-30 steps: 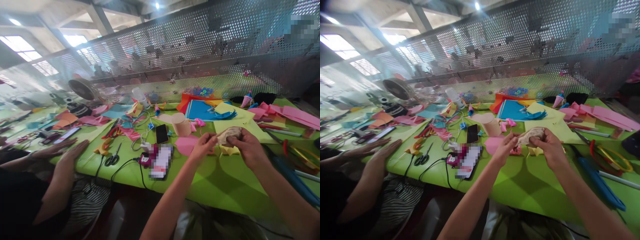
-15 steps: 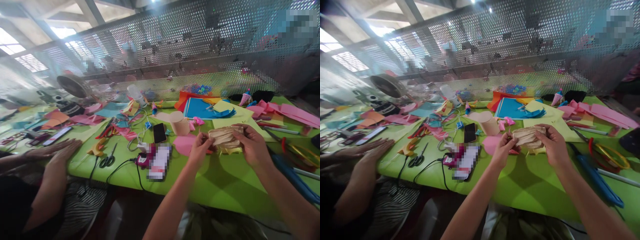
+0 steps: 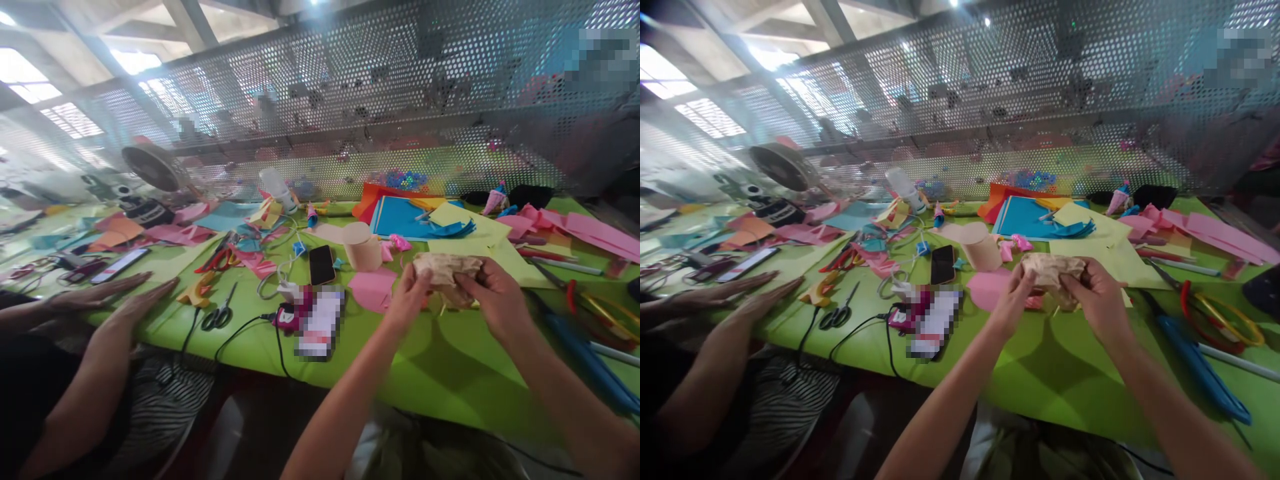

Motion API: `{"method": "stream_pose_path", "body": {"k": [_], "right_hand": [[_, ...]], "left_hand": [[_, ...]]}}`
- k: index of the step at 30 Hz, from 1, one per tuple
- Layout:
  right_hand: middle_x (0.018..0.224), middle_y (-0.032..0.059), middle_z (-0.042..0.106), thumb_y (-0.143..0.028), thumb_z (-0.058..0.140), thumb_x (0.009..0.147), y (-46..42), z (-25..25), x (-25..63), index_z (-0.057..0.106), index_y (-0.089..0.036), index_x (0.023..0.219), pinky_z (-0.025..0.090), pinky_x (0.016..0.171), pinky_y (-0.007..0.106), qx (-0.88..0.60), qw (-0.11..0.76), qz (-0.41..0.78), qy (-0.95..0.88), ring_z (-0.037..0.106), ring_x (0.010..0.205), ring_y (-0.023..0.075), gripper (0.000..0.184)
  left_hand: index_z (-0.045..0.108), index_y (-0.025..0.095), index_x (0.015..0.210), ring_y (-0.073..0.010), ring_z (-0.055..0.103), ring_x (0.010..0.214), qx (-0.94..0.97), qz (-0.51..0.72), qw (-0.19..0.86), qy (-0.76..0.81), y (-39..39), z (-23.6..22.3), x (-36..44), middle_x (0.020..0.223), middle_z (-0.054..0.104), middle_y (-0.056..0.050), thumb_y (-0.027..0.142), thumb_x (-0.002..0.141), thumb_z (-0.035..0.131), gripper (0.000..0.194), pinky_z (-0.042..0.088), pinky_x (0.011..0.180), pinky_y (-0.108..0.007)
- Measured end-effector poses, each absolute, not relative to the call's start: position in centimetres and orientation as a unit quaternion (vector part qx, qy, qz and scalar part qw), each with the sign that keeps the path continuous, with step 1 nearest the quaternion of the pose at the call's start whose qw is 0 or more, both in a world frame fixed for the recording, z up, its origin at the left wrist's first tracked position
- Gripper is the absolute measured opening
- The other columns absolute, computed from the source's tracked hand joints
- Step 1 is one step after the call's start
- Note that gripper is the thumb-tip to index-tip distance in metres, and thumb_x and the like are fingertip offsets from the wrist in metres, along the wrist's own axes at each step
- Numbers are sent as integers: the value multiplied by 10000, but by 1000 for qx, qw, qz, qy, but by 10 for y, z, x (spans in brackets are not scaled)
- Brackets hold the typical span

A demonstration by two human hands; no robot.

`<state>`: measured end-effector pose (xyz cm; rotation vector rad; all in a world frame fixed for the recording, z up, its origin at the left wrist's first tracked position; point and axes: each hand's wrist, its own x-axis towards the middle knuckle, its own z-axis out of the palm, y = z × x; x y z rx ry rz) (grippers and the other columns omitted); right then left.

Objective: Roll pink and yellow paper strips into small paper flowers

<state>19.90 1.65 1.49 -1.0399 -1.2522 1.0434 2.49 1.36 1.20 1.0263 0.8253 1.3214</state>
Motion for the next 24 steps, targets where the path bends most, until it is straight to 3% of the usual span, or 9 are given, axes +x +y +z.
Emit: {"method": "stream_pose_path", "body": {"k": [4, 7, 9, 11, 14, 16, 20, 22, 24], "right_hand": [[892, 16, 763, -336, 729, 875, 13, 14, 197, 748, -272, 1003, 547, 731, 367, -471, 519, 351, -621, 688, 826, 240, 145], [934, 34, 748, -329, 737, 864, 14, 19, 203, 766, -295, 896, 530, 819, 402, -456, 521, 242, -680, 668, 930, 268, 54], [929, 33, 719, -364, 752, 895, 14, 24, 209, 758, -300, 902, 526, 800, 390, -443, 526, 227, -690, 650, 893, 251, 65], [953, 25, 704, -406, 756, 930, 13, 28, 214, 758, -315, 1089, 534, 746, 359, -432, 505, 277, -694, 642, 835, 222, 183], [1162, 43, 740, -448, 807, 906, 8, 34, 215, 642, -346, 1441, 569, 763, 342, -404, 441, 348, -721, 684, 915, 222, 569], [1213, 50, 764, -432, 809, 901, 6, 35, 212, 695, -329, 1392, 582, 825, 353, -383, 418, 359, -742, 712, 987, 239, 514], [943, 33, 791, -336, 751, 920, 8, 30, 211, 799, -267, 993, 578, 789, 341, -402, 436, 329, -735, 721, 867, 228, 112], [947, 39, 788, -313, 721, 932, 8, 28, 214, 783, -262, 1045, 587, 771, 345, -420, 454, 308, -723, 721, 835, 223, 138], [1107, 66, 783, -318, 687, 971, 7, 31, 217, 747, -283, 1239, 610, 835, 377, -407, 459, 282, -738, 739, 933, 239, 277]], "left_hand": [[680, 165, 1166, -178, 653, 879, 498, 459, 680, 281, 7, 12, 36, 951, 689, -47, 507, 675, 978, 668, 533, 857, -321], [691, 148, 1061, -154, 639, 784, 489, 433, 688, 316, 6, 11, 35, 865, 680, -31, 407, 748, 891, 452, 531, 794, -315], [683, 139, 950, -140, 626, 730, 480, 409, 685, 365, 7, 12, 29, 812, 679, -30, 302, 779, 784, 257, 520, 754, -301], [655, 141, 850, -135, 612, 674, 480, 378, 681, 403, 7, 15, 22, 754, 672, -32, 244, 774, 684, 131, 495, 698, -286], [593, 164, 751, -117, 551, 620, 503, 346, 665, 430, 4, 22, 14, 674, 620, -11, 232, 766, 627, 77, 414, 625, -262], [574, 173, 735, -108, 505, 615, 527, 317, 663, 426, 1, 27, 10, 650, 576, 9, 237, 764, 640, 96, 386, 619, -262], [646, 156, 905, -118, 493, 690, 556, 314, 664, 389, -6, 35, 4, 749, 566, 13, 374, 812, 734, 253, 398, 657, -268], [684, 142, 1033, -126, 507, 732, 565, 333, 654, 376, -7, 36, 0, 826, 598, -9, 530, 873, 721, 422, 409, 674, -269], [708, 134, 1088, -130, 507, 733, 574, 345, 636, 384, -6, 33, -4, 854, 629, -28, 611, 913, 673, 509, 410, 674, -266]]}}
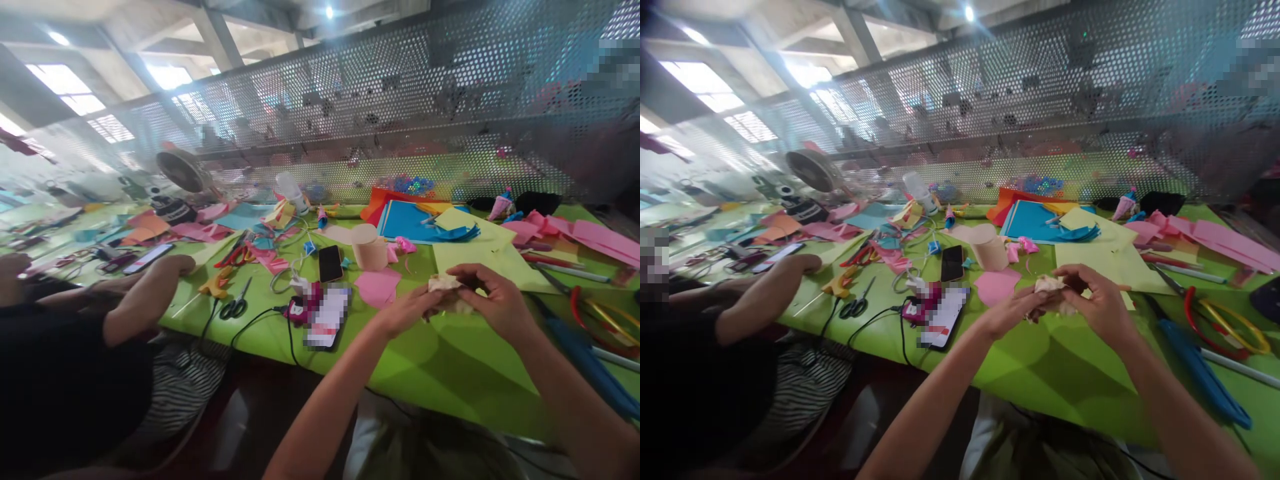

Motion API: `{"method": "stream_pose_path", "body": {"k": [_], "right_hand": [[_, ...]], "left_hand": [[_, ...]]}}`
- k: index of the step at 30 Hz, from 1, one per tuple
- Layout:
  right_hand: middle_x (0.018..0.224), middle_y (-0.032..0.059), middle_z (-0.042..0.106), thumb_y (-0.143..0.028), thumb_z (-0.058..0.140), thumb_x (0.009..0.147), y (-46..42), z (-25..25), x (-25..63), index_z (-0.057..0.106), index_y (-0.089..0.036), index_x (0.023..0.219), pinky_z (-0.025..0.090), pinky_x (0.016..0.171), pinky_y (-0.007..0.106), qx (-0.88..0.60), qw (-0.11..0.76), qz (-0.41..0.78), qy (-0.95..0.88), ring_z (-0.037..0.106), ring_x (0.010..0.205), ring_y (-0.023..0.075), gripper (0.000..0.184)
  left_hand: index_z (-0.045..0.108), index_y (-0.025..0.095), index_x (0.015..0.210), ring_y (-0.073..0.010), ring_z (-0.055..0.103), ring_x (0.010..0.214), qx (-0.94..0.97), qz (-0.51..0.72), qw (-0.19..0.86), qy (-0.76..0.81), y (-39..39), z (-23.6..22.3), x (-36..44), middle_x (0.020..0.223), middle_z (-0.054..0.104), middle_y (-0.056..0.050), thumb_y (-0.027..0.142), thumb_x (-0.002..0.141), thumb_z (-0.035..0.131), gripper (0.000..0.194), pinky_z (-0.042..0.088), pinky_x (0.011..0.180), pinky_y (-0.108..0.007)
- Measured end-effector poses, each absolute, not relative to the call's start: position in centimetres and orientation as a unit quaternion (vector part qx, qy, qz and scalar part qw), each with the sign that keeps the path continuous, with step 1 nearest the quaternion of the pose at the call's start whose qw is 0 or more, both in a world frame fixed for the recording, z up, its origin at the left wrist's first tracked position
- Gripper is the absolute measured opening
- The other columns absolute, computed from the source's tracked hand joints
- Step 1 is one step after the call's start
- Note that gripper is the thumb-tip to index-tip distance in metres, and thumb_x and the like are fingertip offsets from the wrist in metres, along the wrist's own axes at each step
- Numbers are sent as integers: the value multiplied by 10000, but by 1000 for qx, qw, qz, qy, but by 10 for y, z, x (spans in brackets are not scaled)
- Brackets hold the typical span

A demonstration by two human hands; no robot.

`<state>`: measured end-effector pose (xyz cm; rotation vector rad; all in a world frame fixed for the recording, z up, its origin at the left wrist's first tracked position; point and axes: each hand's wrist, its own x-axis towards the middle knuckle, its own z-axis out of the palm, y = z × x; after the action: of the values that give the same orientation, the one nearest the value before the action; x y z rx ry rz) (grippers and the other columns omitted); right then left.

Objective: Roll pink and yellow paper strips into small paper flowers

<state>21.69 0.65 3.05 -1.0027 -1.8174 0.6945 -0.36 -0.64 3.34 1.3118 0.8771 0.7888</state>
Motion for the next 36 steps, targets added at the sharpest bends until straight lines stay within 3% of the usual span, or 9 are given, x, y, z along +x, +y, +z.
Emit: {"method": "stream_pose_path", "body": {"k": [3, 5, 10, 15, 22, 26, 31, 33, 36], "right_hand": [[1585, 106, 589, -361, 738, 970, 1, 39, 217, 549, -374, 1569, 573, 1068, 483, -335, 402, 224, -822, 631, 1366, 320, 628], [1703, 98, 478, -352, 780, 944, -2, 42, 214, 469, -406, 1634, 522, 1146, 538, -297, 336, 181, -875, 524, 1498, 355, 758], [1271, 119, 764, -230, 664, 994, 1, 38, 209, 640, -283, 1463, 578, 935, 483, -292, 256, 105, -916, 710, 1119, 322, 473], [965, 111, 726, -255, 625, 1030, 1, 37, 214, 727, -189, 1105, 503, 784, 420, -324, 238, 18, -916, 660, 914, 309, 142], [1006, 80, 734, -438, 535, 1103, -26, 61, 212, 692, -242, 1005, 480, 780, 378, -329, 229, 129, -907, 665, 907, 257, 270], [837, 41, 686, -521, 519, 1094, -52, 64, 209, 621, -238, 839, 420, 644, 341, -340, 199, 212, -895, 624, 734, 216, 395], [778, 32, 679, -442, 478, 1107, -88, 37, 205, 621, -243, 811, 403, 631, 340, -285, 199, 268, -898, 587, 686, 194, 384], [766, 37, 686, -425, 509, 1075, -104, 26, 204, 650, -248, 800, 425, 625, 341, -246, 201, 293, -902, 597, 682, 199, 357], [756, 31, 698, -398, 549, 1057, -130, 19, 209, 702, -256, 785, 479, 606, 328, -243, 188, 327, -894, 619, 658, 192, 343]], "left_hand": [[738, 147, 1044, -139, 513, 696, 598, 340, 591, 422, -3, 31, -6, 822, 664, -39, 558, 955, 619, 438, 399, 649, -262], [753, 172, 952, -163, 551, 701, 648, 306, 541, 441, -3, 35, -7, 819, 694, -51, 484, 967, 596, 350, 402, 645, -269], [731, 231, 774, -194, 555, 644, 765, 241, 407, 437, -12, 58, -10, 700, 655, -27, 441, 919, 663, 264, 408, 643, -283], [731, 227, 861, -185, 585, 671, 779, 222, 391, 438, -18, 65, -15, 754, 682, -21, 504, 956, 632, 309, 404, 637, -263], [697, 212, 874, -200, 633, 834, 781, 230, 399, 423, -36, 69, -23, 912, 719, -56, 404, 1041, 477, 337, 446, 778, -282], [625, 215, 777, -178, 567, 747, 768, 206, 439, 418, -62, 80, -26, 794, 637, -20, 413, 1030, 487, 350, 409, 707, -273], [668, 189, 888, -158, 543, 769, 701, 164, 587, 371, -103, 84, -25, 785, 576, 1, 672, 1004, 498, 525, 419, 694, -243], [642, 188, 847, -145, 522, 724, 677, 172, 627, 345, -120, 77, -25, 759, 567, -1, 811, 960, 467, 657, 410, 663, -245], [545, 193, 687, -122, 449, 634, 682, 162, 643, 309, -143, 57, -25, 651, 486, 15, 860, 905, 524, 702, 371, 594, -255]]}}
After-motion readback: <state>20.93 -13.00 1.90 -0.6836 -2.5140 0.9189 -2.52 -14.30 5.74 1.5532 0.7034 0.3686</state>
